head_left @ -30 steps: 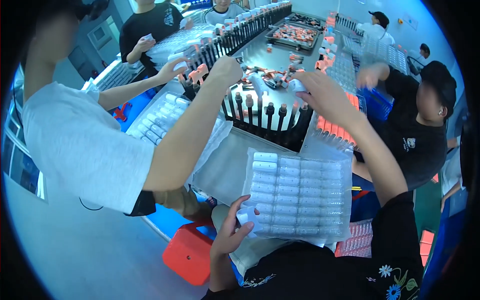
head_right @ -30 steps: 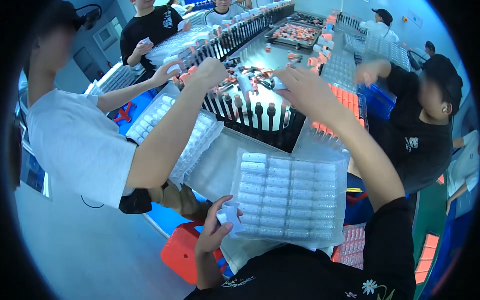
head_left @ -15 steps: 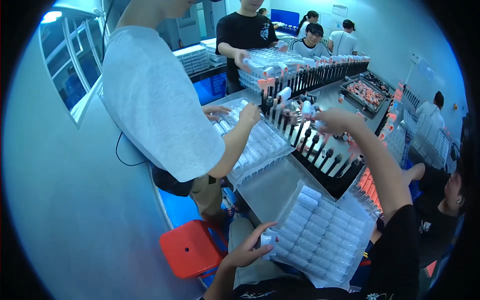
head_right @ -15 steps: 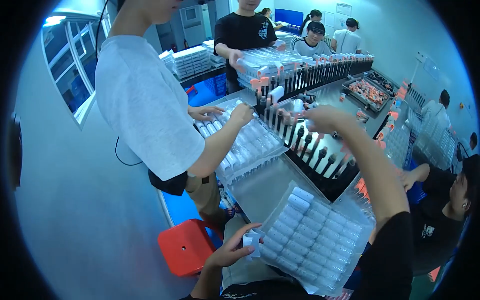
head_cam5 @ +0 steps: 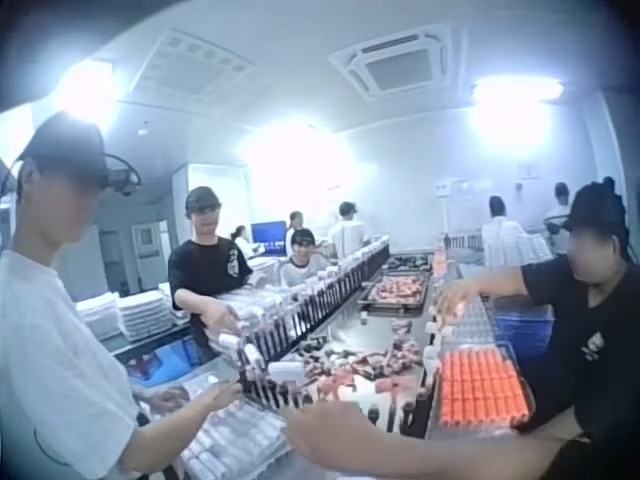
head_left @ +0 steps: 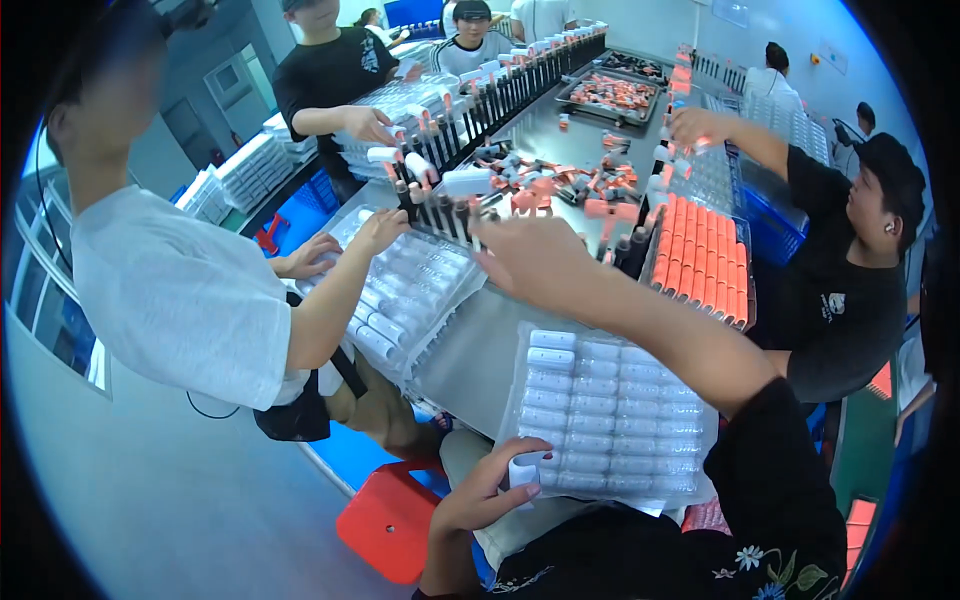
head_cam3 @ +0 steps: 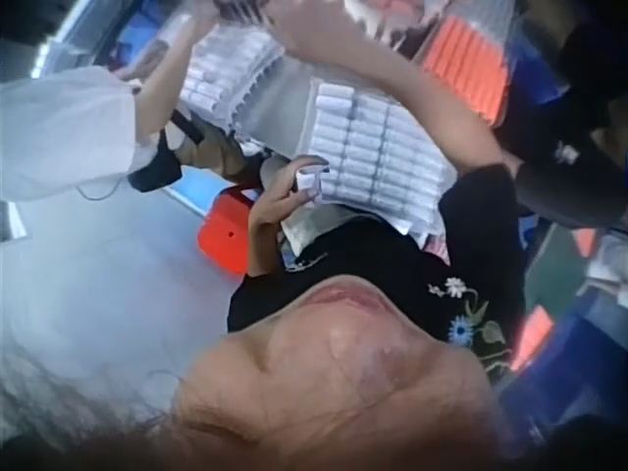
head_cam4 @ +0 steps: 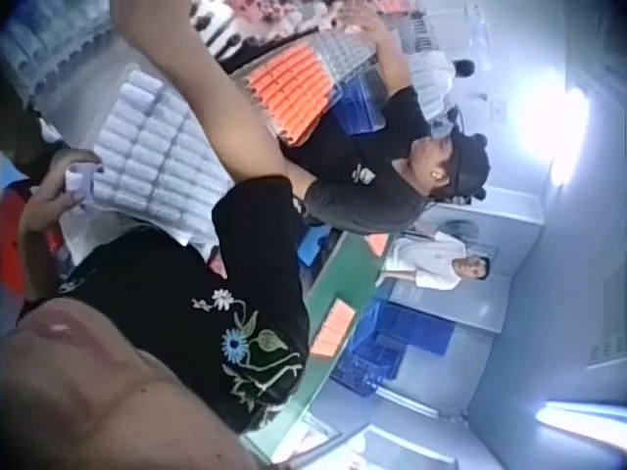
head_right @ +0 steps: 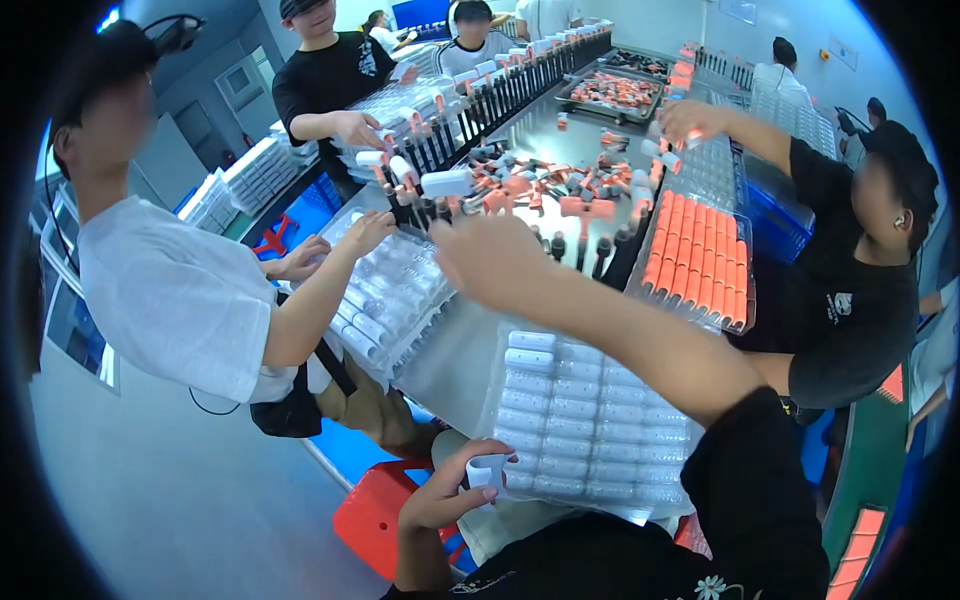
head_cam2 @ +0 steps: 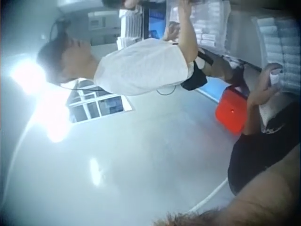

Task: The person sorts plastic components by hand, placing them into plastic trays on a factory assembly line.

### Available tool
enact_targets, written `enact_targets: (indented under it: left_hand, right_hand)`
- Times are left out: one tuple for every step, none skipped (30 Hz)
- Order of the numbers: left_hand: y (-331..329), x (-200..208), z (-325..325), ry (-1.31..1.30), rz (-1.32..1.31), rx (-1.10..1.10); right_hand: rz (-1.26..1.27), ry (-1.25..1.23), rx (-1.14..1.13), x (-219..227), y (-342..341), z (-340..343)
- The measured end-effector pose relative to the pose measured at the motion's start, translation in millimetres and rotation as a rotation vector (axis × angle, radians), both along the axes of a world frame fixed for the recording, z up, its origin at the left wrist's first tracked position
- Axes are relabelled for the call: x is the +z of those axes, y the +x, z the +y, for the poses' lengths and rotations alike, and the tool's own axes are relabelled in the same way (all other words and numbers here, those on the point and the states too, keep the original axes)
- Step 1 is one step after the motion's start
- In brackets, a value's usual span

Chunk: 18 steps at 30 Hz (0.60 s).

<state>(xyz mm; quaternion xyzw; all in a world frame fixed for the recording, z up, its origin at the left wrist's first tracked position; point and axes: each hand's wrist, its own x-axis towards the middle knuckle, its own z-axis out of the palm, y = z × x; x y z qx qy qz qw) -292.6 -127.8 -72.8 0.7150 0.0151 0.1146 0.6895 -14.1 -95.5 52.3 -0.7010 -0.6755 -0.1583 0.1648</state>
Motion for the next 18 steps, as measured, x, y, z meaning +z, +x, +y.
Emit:
enact_targets:
  left_hand:
    - [5.3, 6.5, 1.3, -0.011, 0.033, -0.036]
    - [11.8, 8.8, 3.5, 0.005, 0.015, -0.023]
    - [19.2, 10.3, 3.9, 0.018, -0.008, -0.018]
    - [25.6, 16.1, 0.0, -0.019, 0.009, 0.026]
    - [31.2, 18.1, 2.2, 0.047, -0.039, 0.065]
    - [44.1, 17.7, 5.5, 0.109, -0.095, 0.101]
    - [58.9, 17.9, 5.1, 0.049, -0.008, 0.150]
    - [75.7, 19.5, 11.2, 0.195, 0.024, 0.184]
    - [98.4, 26.9, 19.5, 0.340, 0.051, 0.201]
    - [126.6, 32.1, 29.7, 0.555, -0.099, 0.322]
    - [152.1, 37.6, 41.1, 0.780, -0.236, 0.443]
    - [181.6, 45.9, 58.4, 0.850, -0.347, 0.551]
    - [205.5, 72.0, 65.0, 0.877, -0.199, 0.587]
    - [223.2, 99.9, 66.1, 0.971, -0.103, 0.639]
    - [240.8, 114.7, 78.6, 1.113, -0.017, 0.623]
    - [258.8, 128.2, 92.7, 1.254, 0.066, 0.605]
    - [276.1, 135.6, 104.6, 1.345, 0.199, 0.464]
    - [292.0, 135.7, 118.5, 1.424, 0.338, 0.319]
  right_hand:
    - [0.137, -0.022, 0.046, 0.7, -7.4, -31.2]
    - [0.227, -0.018, 0.114, -5.8, -6.6, -59.7]
    - [0.311, -0.017, 0.176, -13.7, -1.5, -92.7]
    - [0.438, -0.054, 0.172, -22.6, 4.3, -125.6]
    - [0.565, -0.097, 0.182, -33.2, 8.4, -154.3]
    - [0.976, -0.096, 0.130, -48.7, 13.0, -184.3]
    - [1.389, -0.098, 0.068, -64.9, 15.9, -212.8]
    - [1.458, -0.006, 0.015, -69.7, 12.3, -234.1]
    - [1.518, 0.096, -0.054, -60.9, 6.6, -258.8]
    - [1.477, 0.159, -0.059, -55.6, 6.5, -276.6]
    - [1.449, 0.220, -0.053, -52.6, 4.8, -290.6]
    - [1.471, 0.271, -0.052, -46.4, 1.2, -301.1]
    - [1.459, 0.283, -0.073, -49.7, 2.8, -309.5]
    - [1.446, 0.291, -0.080, -51.0, 3.8, -316.1]
    - [1.459, 0.274, -0.082, -52.8, 3.4, -319.3]
    - [1.511, 0.242, -0.079, -53.4, 3.6, -323.1]
    - [1.559, 0.210, -0.071, -52.1, 4.1, -328.6]
    - [1.608, 0.195, -0.062, -51.0, 2.7, -334.5]
